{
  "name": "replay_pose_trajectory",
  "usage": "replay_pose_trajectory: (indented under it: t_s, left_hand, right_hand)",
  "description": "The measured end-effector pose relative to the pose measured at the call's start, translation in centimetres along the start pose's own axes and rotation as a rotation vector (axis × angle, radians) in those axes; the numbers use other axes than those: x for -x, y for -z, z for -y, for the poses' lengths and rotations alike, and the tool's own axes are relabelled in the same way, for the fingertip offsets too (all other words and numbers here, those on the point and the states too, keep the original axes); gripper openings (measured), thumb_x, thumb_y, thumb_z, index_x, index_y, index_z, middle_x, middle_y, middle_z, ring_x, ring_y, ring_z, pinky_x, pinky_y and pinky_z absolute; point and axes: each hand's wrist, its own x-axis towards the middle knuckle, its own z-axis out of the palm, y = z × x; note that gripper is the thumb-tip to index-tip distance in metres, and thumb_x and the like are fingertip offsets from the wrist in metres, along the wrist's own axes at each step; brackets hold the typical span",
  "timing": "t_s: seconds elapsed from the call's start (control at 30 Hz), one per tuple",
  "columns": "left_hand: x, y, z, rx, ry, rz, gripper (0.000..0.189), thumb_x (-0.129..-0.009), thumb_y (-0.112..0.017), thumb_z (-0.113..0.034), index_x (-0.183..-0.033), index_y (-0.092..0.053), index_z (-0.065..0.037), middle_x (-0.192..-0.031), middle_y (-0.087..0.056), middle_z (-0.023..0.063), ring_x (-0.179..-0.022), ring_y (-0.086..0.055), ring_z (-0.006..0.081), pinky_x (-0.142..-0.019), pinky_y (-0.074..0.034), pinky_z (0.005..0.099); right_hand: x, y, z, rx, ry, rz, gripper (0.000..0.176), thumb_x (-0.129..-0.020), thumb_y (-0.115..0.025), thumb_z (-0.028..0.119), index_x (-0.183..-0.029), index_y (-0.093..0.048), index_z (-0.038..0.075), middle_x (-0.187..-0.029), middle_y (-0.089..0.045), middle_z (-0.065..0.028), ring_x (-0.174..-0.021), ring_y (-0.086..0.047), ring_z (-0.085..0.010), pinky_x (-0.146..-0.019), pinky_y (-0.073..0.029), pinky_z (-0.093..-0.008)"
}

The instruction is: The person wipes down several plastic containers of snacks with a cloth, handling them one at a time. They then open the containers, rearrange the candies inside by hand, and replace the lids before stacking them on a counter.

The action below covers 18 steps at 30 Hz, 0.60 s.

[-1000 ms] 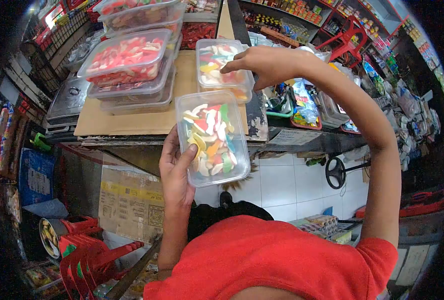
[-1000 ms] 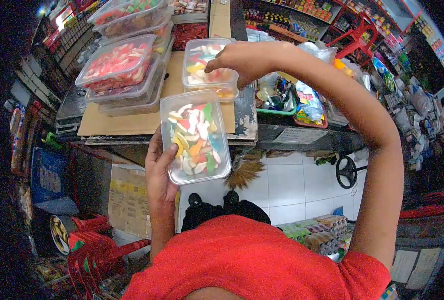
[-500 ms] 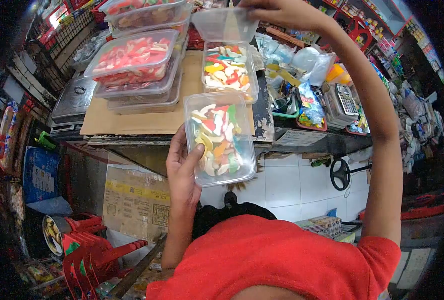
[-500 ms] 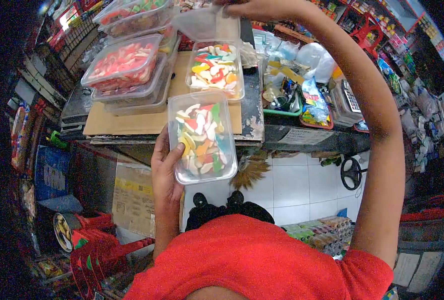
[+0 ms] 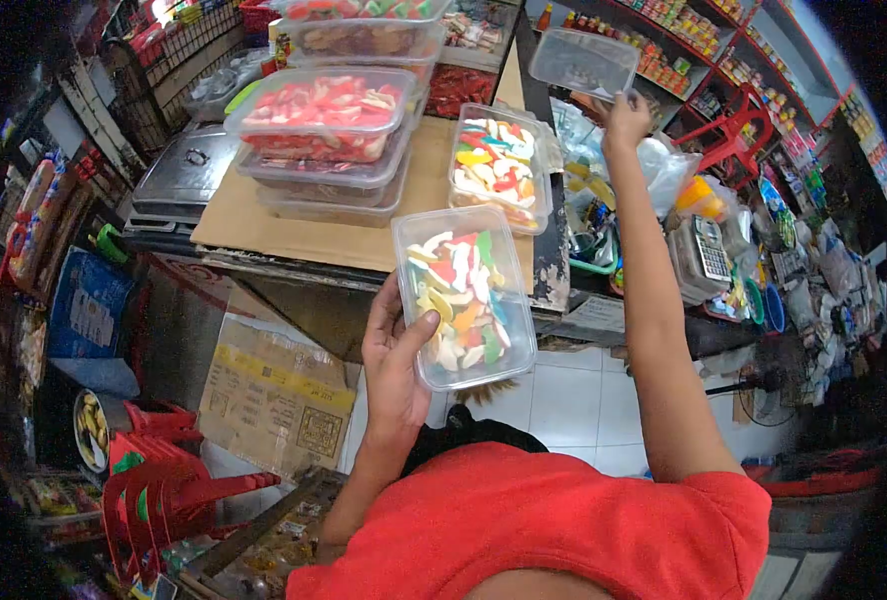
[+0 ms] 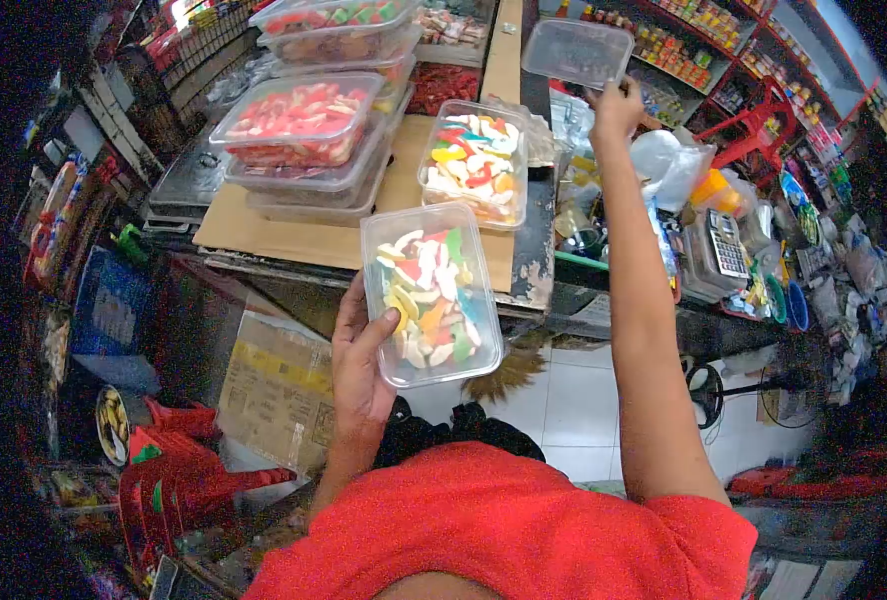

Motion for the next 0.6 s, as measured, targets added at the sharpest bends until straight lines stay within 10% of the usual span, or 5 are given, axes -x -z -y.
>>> replay_pose_trajectory:
  t_s: [0.2,0.27,0.4,0.6]
  left_hand:
    - [0.5,-0.2,0.0,0.019,0.009,-0.02,0.054,-0.079,-0.053,0.01,-0.13,-0.039,-0.002,-0.126,-0.047,0.0132,-0.113,-0.05,0.0225,-0.097,-0.044,0.0356]
    - [0.6,-0.2,-0.2,0.035,0.004,-0.019,0.054,-0.079,-0.053,0.012,-0.129,-0.04,-0.002,-0.123,-0.047,0.0122,-0.111,-0.052,0.0206,-0.095,-0.046,0.0336]
    - [0.6,0.0,-0.1,0.011,0.01,-0.044,0.055,-0.078,-0.053,0.013,-0.129,-0.04,-0.001,-0.122,-0.047,0.0121,-0.11,-0.052,0.0202,-0.095,-0.045,0.0336]
    - [0.6,0.0,-0.2,-0.014,0.013,-0.057,0.054,-0.077,-0.053,0.013,-0.128,-0.041,0.0,-0.122,-0.047,0.0124,-0.111,-0.052,0.0206,-0.095,-0.045,0.0334]
  right_hand:
    - [-0.9,-1.9,-10.3,0.281,-0.255,0.159,0.047,-0.076,-0.06,0.008,-0.117,-0.041,-0.004,-0.104,-0.057,-0.0188,-0.08,-0.062,-0.026,-0.062,-0.054,-0.0363]
    - [-1.4,-2.2,-10.8,0.466,-0.202,0.13,0.024,-0.08,-0.055,0.013,-0.101,-0.049,0.002,-0.075,-0.06,-0.0109,-0.056,-0.057,-0.0199,-0.047,-0.05,-0.0327]
    - [-0.5,-0.6,-5.1,0.333,-0.532,0.262,0.033,-0.081,-0.057,0.031,-0.083,-0.058,-0.002,-0.064,-0.062,-0.013,-0.048,-0.055,-0.0198,-0.043,-0.038,-0.0328]
    - [-4.8,1.1,-8.0,-0.025,-0.647,0.114,0.017,-0.08,-0.055,0.009,-0.087,-0.051,-0.006,-0.07,-0.061,-0.018,-0.049,-0.056,-0.0232,-0.04,-0.042,-0.0325]
